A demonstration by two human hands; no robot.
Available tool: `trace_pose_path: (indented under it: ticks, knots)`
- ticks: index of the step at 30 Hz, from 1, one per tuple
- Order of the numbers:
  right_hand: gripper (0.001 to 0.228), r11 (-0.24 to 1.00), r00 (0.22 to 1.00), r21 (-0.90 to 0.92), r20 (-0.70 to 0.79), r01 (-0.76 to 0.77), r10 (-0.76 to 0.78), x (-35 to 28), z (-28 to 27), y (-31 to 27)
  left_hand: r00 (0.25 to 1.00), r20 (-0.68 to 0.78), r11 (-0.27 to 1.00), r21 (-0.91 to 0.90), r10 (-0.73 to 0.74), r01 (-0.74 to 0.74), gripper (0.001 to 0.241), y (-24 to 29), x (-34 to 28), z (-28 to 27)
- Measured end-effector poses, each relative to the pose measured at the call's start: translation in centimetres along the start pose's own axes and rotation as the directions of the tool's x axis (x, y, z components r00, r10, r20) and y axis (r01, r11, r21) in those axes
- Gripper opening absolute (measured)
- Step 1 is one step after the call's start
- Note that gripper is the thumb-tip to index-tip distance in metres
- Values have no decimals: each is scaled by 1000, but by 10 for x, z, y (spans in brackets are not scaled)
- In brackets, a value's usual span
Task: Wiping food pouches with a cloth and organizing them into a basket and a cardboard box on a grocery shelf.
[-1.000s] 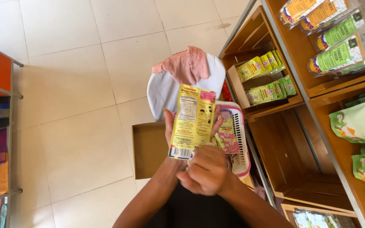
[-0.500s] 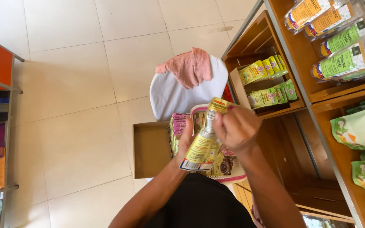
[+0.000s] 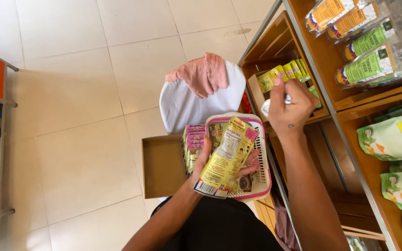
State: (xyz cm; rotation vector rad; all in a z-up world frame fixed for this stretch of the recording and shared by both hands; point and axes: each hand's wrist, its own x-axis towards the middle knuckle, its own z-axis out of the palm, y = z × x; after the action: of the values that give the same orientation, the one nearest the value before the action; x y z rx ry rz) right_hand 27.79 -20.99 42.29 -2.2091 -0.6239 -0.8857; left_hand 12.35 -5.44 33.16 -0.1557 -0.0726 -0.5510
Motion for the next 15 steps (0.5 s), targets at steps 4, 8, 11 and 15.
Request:
trace_pose_path:
  ticks: [4, 8, 11, 15]
  knots:
    - [41, 978, 991, 162, 47, -129, 123, -18, 23, -28, 990, -117, 953, 283, -77, 108, 91, 5, 7, -25]
    - [37, 971, 988, 196, 105, -134, 115, -41, 43, -63, 968, -246, 854, 491, -53, 172, 80, 0, 12, -62]
    - [41, 937, 957, 211, 146, -278, 251, -49, 51, -83, 921, -385, 827, 535, 58, 171, 77, 11, 16, -52]
    - [35, 890, 902, 276, 341, -364, 264, -71, 48, -112, 839, -501, 804, 577, 212, 141, 61, 22, 7, -95]
